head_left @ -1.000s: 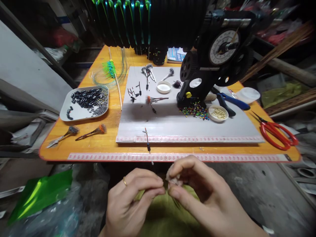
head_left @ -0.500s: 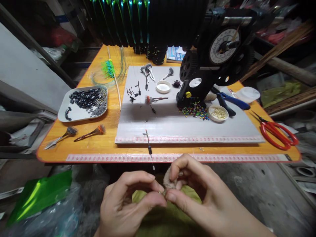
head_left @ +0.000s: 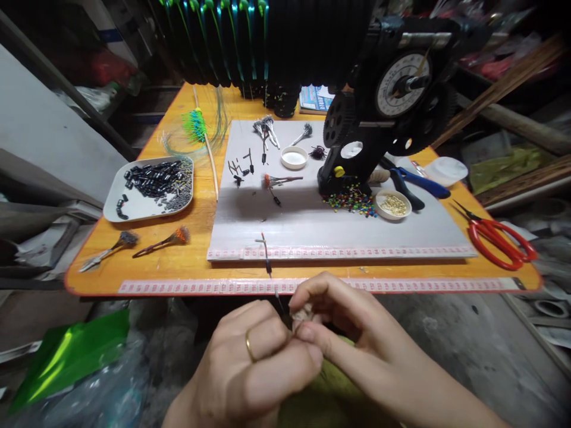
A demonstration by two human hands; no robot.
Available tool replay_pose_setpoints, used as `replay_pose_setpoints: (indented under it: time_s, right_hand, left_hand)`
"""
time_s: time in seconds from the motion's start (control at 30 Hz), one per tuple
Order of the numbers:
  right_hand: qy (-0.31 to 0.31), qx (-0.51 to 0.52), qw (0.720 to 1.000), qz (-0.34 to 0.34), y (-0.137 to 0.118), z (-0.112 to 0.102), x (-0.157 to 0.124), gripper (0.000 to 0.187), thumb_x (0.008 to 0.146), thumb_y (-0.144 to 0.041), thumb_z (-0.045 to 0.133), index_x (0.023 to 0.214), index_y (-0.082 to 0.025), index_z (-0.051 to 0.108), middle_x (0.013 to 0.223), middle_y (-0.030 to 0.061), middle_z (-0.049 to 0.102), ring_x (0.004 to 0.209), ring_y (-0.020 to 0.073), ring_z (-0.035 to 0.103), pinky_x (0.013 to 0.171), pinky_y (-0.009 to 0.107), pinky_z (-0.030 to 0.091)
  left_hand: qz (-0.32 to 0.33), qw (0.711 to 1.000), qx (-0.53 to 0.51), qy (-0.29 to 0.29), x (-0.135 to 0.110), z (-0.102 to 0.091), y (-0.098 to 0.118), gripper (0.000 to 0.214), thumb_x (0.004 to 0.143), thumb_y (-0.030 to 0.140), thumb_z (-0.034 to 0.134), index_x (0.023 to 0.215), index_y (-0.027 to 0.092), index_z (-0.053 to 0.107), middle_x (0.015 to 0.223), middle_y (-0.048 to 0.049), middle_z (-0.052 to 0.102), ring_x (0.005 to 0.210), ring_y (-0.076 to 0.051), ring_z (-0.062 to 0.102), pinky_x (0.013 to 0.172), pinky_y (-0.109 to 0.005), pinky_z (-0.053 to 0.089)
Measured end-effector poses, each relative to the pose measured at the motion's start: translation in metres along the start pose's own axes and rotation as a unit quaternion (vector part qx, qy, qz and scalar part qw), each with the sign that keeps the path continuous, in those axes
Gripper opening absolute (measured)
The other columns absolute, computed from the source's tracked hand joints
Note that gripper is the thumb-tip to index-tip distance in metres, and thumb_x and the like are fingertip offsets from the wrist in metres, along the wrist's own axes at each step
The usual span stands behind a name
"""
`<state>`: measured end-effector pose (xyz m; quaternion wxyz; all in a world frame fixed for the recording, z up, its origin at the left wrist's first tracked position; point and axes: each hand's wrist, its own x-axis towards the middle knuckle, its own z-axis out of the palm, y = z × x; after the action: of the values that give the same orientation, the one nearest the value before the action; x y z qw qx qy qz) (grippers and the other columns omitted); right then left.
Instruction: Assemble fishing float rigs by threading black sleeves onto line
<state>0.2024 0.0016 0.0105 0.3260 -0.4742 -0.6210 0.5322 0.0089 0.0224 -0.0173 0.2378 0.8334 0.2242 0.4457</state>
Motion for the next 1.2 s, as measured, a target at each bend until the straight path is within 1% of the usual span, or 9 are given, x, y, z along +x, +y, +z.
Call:
replay_pose_setpoints:
  time_s: [0.2,0.3,0.43,0.63,0.7,0.8,0.87,1.03,1.2]
  right_hand:
    - [0.107,-0.141,0.973,-0.145,0.001,0.007,-0.003,0.03,0.093,-0.003,0.049,0.114,-0.024,0.053,0.096,0.002,0.065,0.085,0.0133,0.067,0.078,0.024,0.056]
    - [0.157,-0.216,0.943,-0.197,0.004,0.012,-0.005,0.033,0.088,-0.001,0.053,0.113,-0.022,0.05,0.094,0.0036,0.067,0.083,0.0155,0.068,0.076,0.025,0.057]
    - [0.173,-0.266,0.92,-0.228,0.007,0.016,-0.005,0.031,0.087,-0.001,0.058,0.106,-0.023,0.05,0.088,0.0033,0.07,0.08,0.0185,0.07,0.075,0.029,0.057]
    - [0.198,-0.25,0.923,-0.215,0.001,0.014,-0.007,0.033,0.083,0.002,0.058,0.099,-0.025,0.048,0.081,0.0,0.068,0.071,0.0161,0.068,0.068,0.028,0.055]
    - [0.212,-0.21,0.934,-0.197,-0.004,0.011,-0.008,0.033,0.083,0.002,0.058,0.099,-0.026,0.049,0.081,-0.0015,0.066,0.071,0.0142,0.066,0.068,0.026,0.056]
    - [0.211,-0.142,0.949,-0.188,-0.011,0.004,-0.011,0.032,0.082,0.001,0.058,0.097,-0.026,0.049,0.08,-0.0036,0.062,0.071,0.0116,0.065,0.068,0.023,0.055]
    - [0.19,-0.126,0.956,-0.184,-0.014,-0.003,-0.012,0.031,0.083,-0.001,0.06,0.097,-0.026,0.049,0.08,-0.0044,0.059,0.072,0.0105,0.064,0.069,0.022,0.054]
    - [0.134,-0.183,0.962,-0.152,-0.018,-0.016,-0.009,0.031,0.085,0.001,0.058,0.099,-0.026,0.049,0.087,-0.0033,0.059,0.079,0.011,0.061,0.071,0.022,0.051]
    - [0.093,-0.198,0.968,-0.127,-0.023,-0.022,-0.006,0.028,0.088,-0.001,0.057,0.099,-0.025,0.049,0.087,-0.0041,0.058,0.077,0.0097,0.059,0.068,0.021,0.048]
  left_hand:
    - [-0.077,0.968,-0.125,0.205,-0.001,0.02,-0.002,0.067,0.073,-0.018,0.056,0.124,0.026,0.051,0.078,0.0064,0.055,0.058,-0.009,0.051,0.061,-0.029,0.054]
    - [-0.088,0.958,-0.107,0.249,0.004,0.023,0.0,0.067,0.071,-0.02,0.056,0.119,0.026,0.051,0.086,0.0071,0.055,0.06,-0.007,0.055,0.066,-0.027,0.057]
    - [-0.086,0.954,-0.102,0.267,0.009,0.023,0.001,0.062,0.07,-0.021,0.055,0.114,0.023,0.05,0.085,0.0073,0.058,0.06,-0.007,0.056,0.061,-0.025,0.056]
    - [-0.113,0.95,-0.126,0.261,0.009,0.025,0.002,0.056,0.078,-0.016,0.056,0.12,0.022,0.051,0.08,0.0046,0.06,0.067,-0.011,0.059,0.063,-0.027,0.054]
    - [-0.114,0.954,-0.146,0.236,0.009,0.025,0.002,0.06,0.081,-0.013,0.051,0.128,0.024,0.047,0.104,-0.0026,0.063,0.079,-0.013,0.062,0.068,-0.03,0.056]
    - [-0.064,0.981,-0.136,0.119,0.012,0.025,-0.003,0.073,0.08,-0.013,0.05,0.141,0.026,0.037,0.14,-0.0134,0.051,0.112,-0.022,0.062,0.078,-0.035,0.059]
    - [-0.018,0.996,-0.075,0.045,0.017,0.022,-0.007,0.079,0.08,-0.012,0.055,0.147,0.023,0.031,0.135,-0.016,0.058,0.119,-0.026,0.061,0.085,-0.038,0.059]
    - [0.002,0.999,0.053,0.008,0.03,0.008,-0.012,0.041,0.091,0.006,0.063,0.13,0.017,0.055,0.089,-0.005,0.077,0.072,-0.017,0.071,0.069,-0.027,0.057]
    - [0.041,0.998,0.028,-0.03,0.028,-0.008,-0.012,0.024,0.095,0.008,0.059,0.117,0.011,0.067,0.099,-0.0115,0.081,0.086,-0.017,0.076,0.076,-0.025,0.058]
